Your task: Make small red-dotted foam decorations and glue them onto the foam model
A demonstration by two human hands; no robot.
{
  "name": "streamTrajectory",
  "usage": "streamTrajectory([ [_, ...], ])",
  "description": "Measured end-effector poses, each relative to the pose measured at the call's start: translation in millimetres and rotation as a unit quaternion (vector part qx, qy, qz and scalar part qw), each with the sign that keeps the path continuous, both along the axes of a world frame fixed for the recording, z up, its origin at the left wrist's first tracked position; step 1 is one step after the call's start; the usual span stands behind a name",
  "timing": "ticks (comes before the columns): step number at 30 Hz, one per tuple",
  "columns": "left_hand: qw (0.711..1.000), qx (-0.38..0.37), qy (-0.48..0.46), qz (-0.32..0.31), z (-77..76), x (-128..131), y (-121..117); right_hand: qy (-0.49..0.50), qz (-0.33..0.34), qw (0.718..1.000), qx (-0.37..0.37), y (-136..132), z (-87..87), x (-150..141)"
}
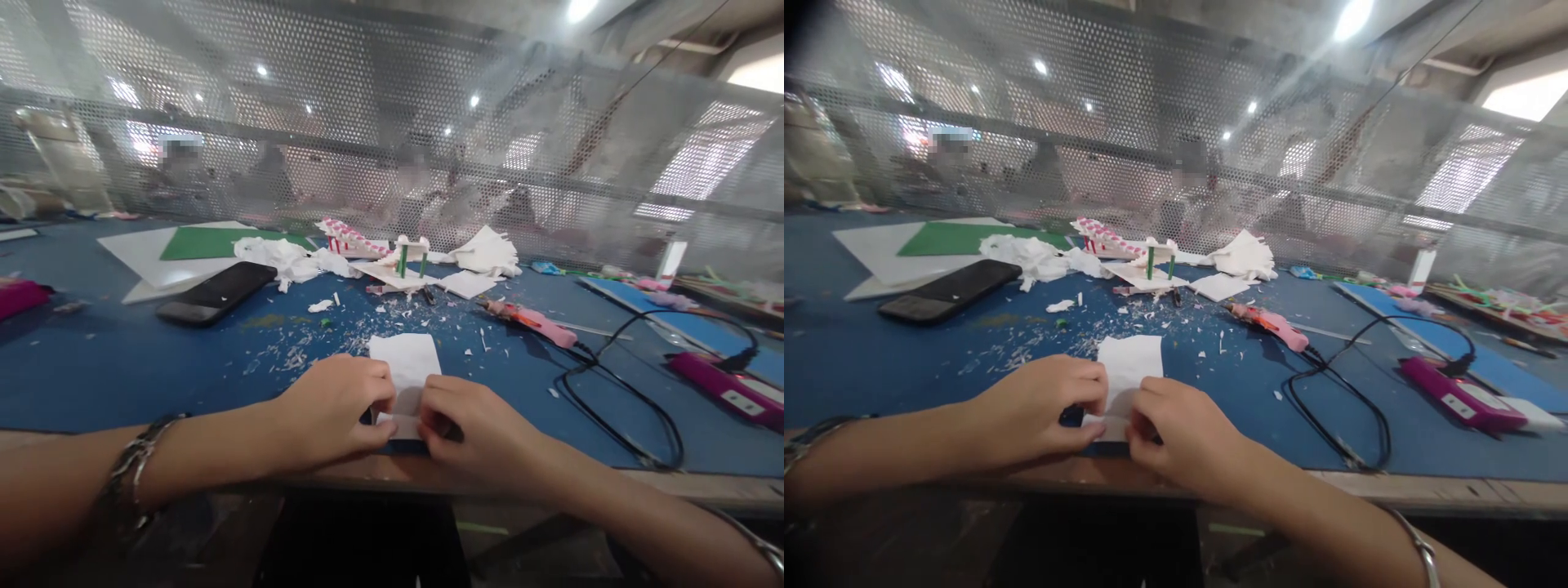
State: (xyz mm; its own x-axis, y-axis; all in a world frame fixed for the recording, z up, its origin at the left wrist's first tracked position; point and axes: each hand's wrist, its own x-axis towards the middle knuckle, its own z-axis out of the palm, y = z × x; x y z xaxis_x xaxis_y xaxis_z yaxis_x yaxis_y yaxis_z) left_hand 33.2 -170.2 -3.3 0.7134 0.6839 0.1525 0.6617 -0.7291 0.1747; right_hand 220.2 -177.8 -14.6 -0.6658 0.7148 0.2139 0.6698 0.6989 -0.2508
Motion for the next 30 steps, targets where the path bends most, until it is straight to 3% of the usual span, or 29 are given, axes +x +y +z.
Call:
streamTrajectory([
  [9,1.000,0.016,-0.007,0.016,3.7,-5,-4,-0.002,-0.004,1.000,-0.001,2,0.5,2],
  [11,0.998,0.048,-0.023,-0.017,2.7,-5,-5,0.012,0.012,1.000,0.003,2,1.5,3],
  [13,0.993,0.070,-0.021,-0.089,2.0,-6,-5,0.020,0.057,0.998,-0.009,2,4.3,4],
  [16,0.987,0.062,0.006,-0.147,1.9,-6,-4,0.011,0.115,0.992,-0.044,4,10.2,7],
  [25,0.994,-0.046,-0.050,-0.090,-1.8,-9,-4,0.008,0.105,0.994,-0.017,4,10.0,8],
  [30,0.998,0.025,-0.028,-0.055,-4.5,-10,-7,-0.026,0.102,0.991,0.076,-1,2.4,10],
])
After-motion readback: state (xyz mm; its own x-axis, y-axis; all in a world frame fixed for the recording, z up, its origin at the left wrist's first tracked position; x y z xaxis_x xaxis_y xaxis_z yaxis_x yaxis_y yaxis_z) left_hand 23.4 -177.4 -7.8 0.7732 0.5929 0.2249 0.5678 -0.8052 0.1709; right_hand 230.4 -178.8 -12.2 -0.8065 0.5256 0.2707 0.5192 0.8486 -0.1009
